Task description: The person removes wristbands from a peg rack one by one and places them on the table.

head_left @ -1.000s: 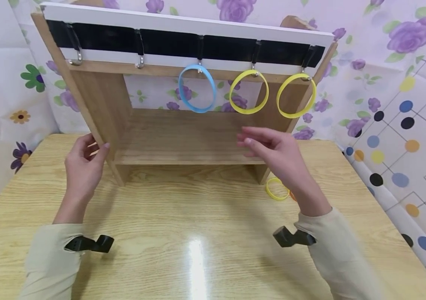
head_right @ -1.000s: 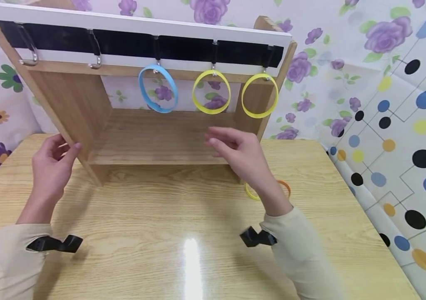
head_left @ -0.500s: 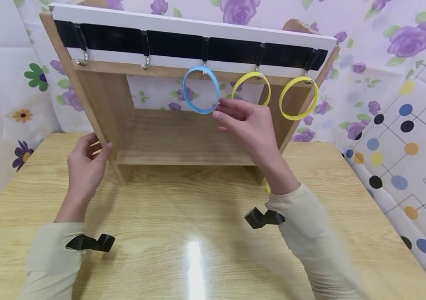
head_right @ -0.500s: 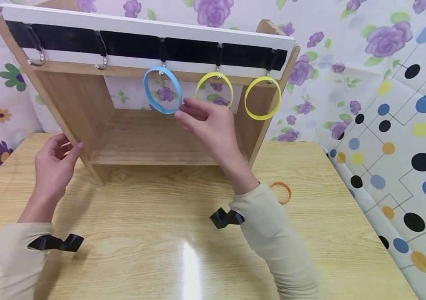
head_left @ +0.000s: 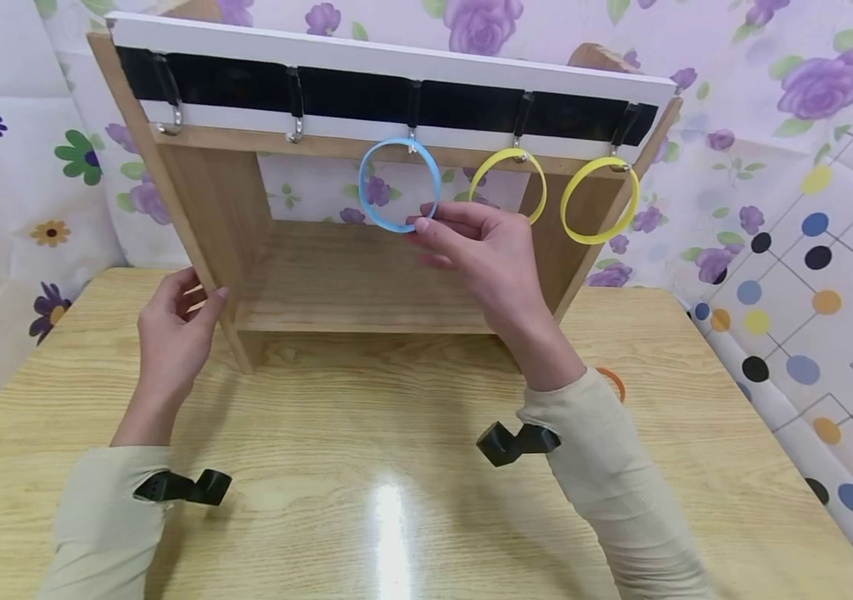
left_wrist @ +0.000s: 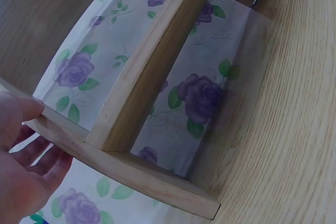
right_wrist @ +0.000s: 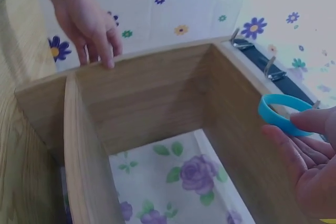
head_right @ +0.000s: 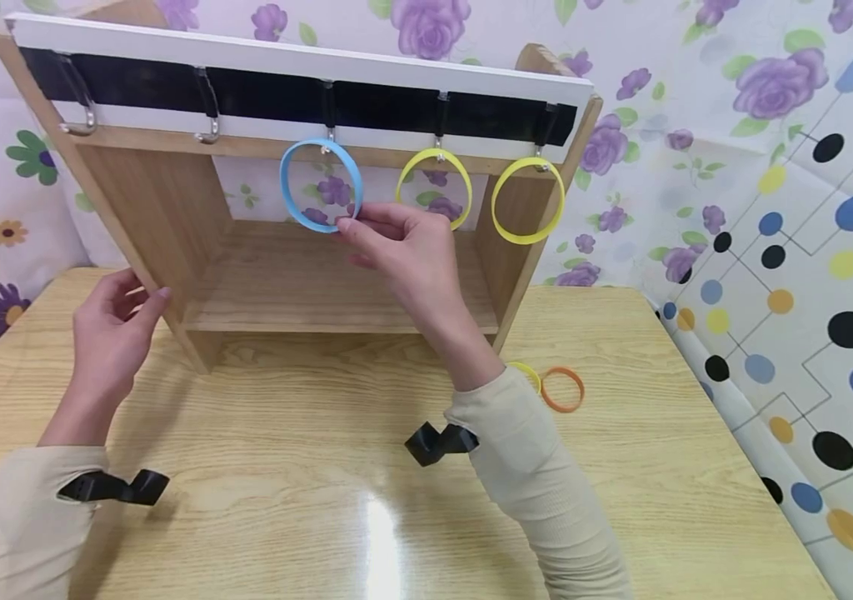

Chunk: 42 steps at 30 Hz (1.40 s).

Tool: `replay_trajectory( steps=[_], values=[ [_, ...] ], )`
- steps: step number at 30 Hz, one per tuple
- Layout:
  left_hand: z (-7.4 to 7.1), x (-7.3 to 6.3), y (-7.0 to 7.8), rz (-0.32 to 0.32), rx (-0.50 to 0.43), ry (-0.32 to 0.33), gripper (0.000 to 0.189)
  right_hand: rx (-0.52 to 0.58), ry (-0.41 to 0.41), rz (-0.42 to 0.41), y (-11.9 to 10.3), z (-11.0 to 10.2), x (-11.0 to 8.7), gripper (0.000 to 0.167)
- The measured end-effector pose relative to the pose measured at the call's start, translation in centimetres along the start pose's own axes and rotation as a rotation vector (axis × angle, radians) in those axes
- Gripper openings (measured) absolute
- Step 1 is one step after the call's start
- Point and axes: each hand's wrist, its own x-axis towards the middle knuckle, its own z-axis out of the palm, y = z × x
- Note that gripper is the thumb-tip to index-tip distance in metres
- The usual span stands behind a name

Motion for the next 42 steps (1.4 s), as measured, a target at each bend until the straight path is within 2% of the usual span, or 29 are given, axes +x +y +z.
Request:
replay_trajectory(
  steps=[7, 11, 18, 24, 32, 36, 42],
  values=[
    [-0.1, 0.1, -0.2, -0.028, 0.008, -0.006, 0.041, 0.098, 0.040, 0.023, -0.3, 0.2, -0.1, 0.025],
    [-0.1, 0.0, -0.3, -0.034, 0.008, -0.004, 0.041, 0.136, 0.030, 0.016, -1.0, 0.4, 0.0, 0.023],
    [0.0, 0.2, -0.2, -0.048, 0.019, -0.008, 0.042, 0.141, -0.001, -0.024, -2.1, 0.5, -0.7, 0.024],
    [0.1, 0.2, -0.2, -0.058, 0.029, -0.014, 0.043, 0.114, -0.041, -0.028, -2.0, -0.2, -1.9, 0.026],
    [0.0, 0.2, 0.1, -0.069, 0.026, -0.010, 0.043, 0.065, -0.079, 0.019, -0.9, -2.8, -3.3, 0.028],
    [0.1, 0.3, 0.1, -0.067, 0.027, -0.012, 0.042, 0.022, -0.066, 0.060, 0.2, -4.6, -4.0, 0.027],
    [0.1, 0.1, 0.2, -0.066, 0.024, 0.004, 0.041, 0.012, -0.031, 0.114, 2.2, -7.5, -4.9, 0.021]
  ],
)
